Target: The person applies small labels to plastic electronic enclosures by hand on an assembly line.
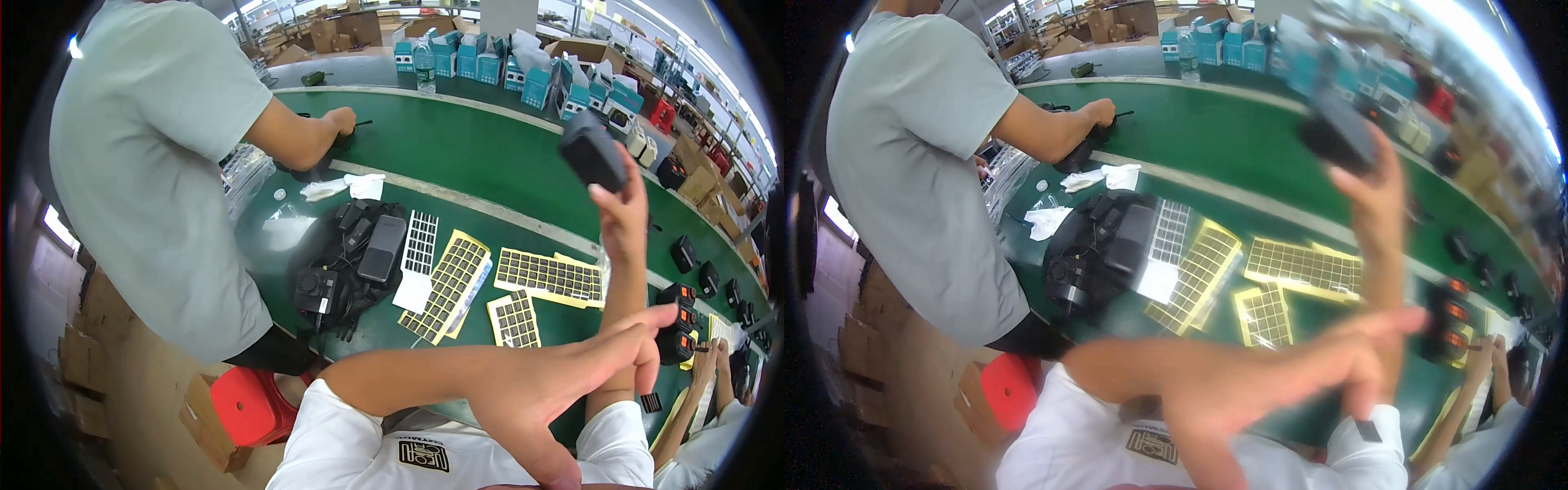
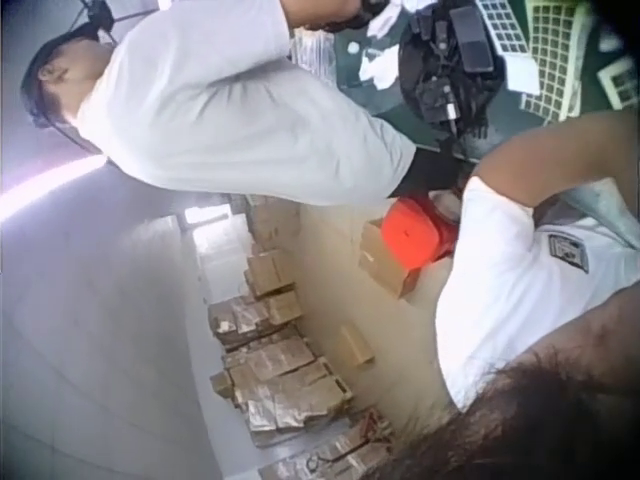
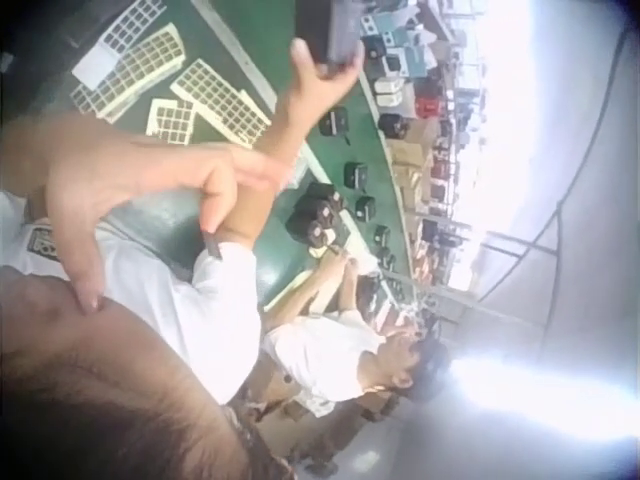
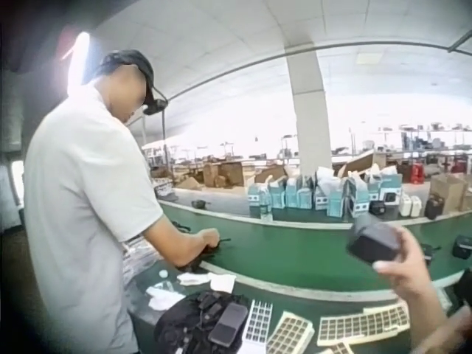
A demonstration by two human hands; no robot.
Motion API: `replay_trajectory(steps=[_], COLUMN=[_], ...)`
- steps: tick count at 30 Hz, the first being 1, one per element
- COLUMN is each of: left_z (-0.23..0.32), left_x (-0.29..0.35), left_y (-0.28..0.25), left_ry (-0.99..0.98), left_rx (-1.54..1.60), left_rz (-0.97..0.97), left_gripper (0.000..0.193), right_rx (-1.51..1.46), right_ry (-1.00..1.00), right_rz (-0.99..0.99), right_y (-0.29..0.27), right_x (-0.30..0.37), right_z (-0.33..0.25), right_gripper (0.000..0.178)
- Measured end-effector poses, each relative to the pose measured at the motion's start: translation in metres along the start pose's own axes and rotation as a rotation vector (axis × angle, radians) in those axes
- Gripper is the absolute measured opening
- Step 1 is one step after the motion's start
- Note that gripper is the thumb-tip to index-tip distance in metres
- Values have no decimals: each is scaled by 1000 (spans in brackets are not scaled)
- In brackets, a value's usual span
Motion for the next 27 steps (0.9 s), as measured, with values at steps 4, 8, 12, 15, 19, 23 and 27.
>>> replay_trajectory(steps=[4, 8, 12, 15, 19, 23, 27], left_z=[-14, -19, -38, -9, 37, 39, 37], left_x=[-9, -9, -10, 0, 39, 35, 32], left_y=[12, 15, 12, -20, -62, -70, -66], left_ry=[16, 67, -4, -1, 262, 393, 344], left_rx=[163, 187, 97, -480, -950, -913, -1063], left_rz=[-29, -52, -181, 174, 808, 891, 861], left_gripper=[88, 87, 80, 45, 11, 14, 13], right_rx=[-124, -317, -397, -115, -167, -102, -177], right_ry=[25, 41, 60, 7, 89, 184, 249], right_rz=[37, 76, -18, -116, -112, -198, -234], right_y=[-52, -81, -86, -33, 20, 23, 27], right_x=[20, 34, 43, 49, 62, 69, 70], right_z=[-42, -46, -46, -71, -83, -84, -76], right_gripper=[63, 64, 74, 89, 106, 106, 104])
Point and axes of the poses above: each hand's wrist, its own x-axis away from the middle knuckle, its own y-axis out of the palm, z = x × y, the point moved 6 cm from there along -x, towards the middle knuckle, and after that the axes turned 14 degrees about x, right-handed, at the moved point
